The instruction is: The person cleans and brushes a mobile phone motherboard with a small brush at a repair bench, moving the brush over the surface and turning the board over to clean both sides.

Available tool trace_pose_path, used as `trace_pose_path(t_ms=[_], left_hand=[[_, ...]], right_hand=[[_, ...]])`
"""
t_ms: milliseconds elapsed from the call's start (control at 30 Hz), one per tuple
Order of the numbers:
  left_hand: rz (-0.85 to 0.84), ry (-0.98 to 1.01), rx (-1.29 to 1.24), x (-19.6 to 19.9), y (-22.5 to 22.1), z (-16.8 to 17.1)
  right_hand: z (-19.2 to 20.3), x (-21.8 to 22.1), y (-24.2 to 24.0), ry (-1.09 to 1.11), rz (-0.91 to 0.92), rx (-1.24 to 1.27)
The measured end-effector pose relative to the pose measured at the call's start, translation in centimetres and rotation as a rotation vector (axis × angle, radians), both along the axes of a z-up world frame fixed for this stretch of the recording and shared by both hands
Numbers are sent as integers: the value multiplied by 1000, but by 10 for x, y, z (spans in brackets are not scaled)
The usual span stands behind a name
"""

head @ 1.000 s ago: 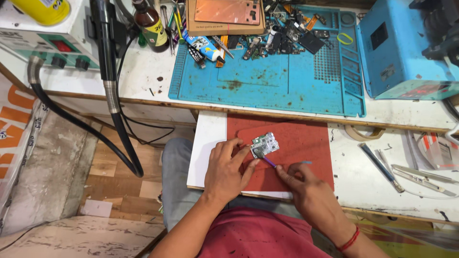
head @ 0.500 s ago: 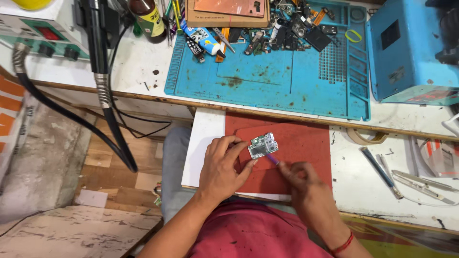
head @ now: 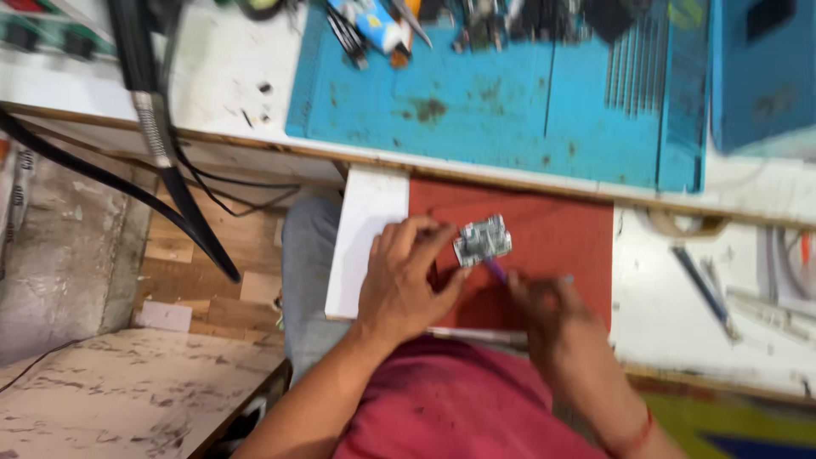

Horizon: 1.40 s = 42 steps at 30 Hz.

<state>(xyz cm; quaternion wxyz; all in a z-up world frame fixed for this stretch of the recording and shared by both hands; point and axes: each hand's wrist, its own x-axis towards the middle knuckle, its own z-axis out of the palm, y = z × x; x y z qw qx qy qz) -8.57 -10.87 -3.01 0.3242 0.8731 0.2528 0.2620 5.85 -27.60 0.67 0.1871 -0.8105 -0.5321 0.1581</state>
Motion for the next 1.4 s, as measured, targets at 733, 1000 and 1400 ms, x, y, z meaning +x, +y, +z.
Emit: trace_pose_path(t_ms=[733, 1000, 1400], left_hand=[[11, -22, 18, -3, -3, -5], [14, -7, 12, -2, -1, 0], [-129, -77, 310, -17, -13, -13]], right_hand=[[-14, -1, -4, -49, -70, 73], [-12, -7, -17, -32, -3, 55], [0, -14, -5, -28, -7, 72]])
